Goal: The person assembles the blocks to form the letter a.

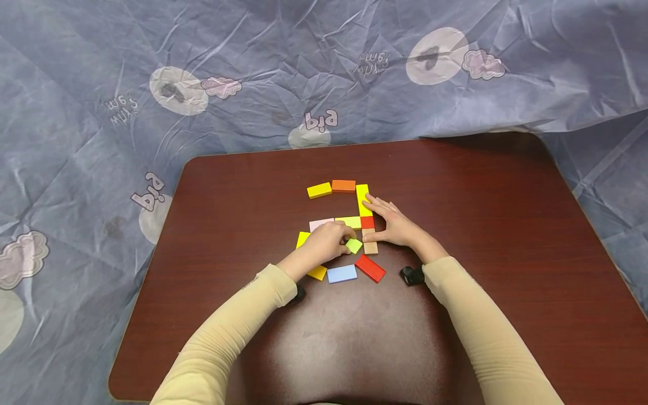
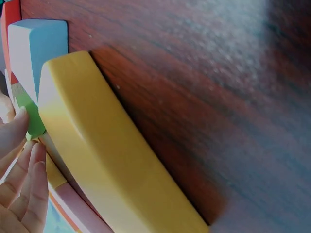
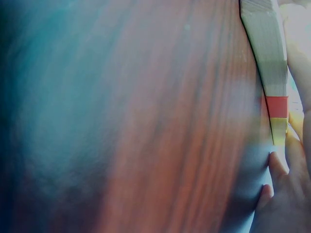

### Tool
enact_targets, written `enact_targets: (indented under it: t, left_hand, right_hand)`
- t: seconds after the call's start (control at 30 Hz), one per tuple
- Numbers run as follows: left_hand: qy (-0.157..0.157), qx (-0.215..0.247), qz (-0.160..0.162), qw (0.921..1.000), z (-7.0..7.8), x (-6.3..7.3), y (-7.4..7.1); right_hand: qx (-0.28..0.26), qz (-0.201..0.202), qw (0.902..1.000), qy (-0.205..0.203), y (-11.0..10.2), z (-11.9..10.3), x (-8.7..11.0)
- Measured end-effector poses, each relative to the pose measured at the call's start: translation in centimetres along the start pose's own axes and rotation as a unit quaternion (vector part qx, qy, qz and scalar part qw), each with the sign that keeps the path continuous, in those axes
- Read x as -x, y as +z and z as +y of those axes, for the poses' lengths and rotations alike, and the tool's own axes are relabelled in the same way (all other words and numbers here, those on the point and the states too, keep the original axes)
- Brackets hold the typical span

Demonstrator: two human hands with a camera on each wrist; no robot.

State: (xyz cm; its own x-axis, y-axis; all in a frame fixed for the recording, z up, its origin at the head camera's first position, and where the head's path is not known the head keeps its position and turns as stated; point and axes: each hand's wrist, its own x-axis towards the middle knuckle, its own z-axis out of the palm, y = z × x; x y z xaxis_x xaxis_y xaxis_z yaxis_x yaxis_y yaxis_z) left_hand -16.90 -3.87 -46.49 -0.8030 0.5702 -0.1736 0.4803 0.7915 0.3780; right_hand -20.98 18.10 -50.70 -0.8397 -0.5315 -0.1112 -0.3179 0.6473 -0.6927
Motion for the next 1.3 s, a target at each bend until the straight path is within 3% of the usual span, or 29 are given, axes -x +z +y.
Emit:
enact_targets:
  t: [0.6,0.97,1.3]
  left_hand:
    - [0.012,-0.003,-0.018,0.9998,0.45,0.36,0.06]
    - [-0.002,0.015,-0.024,0.9996,0.36,0.68,0.11]
    - [0.009,0.027,-0.034,0.999,0.57,0.69,0.16]
  right_hand:
    - [-0.002,0.002,1.0,0.0,-0.07,-0.11,0.03]
    - [0.0,0.0,1.0,0.003,-0.04,0.06,-0.12]
    - [0.001,-0.003,1.0,0.006,-0.03,0.05,-0.1]
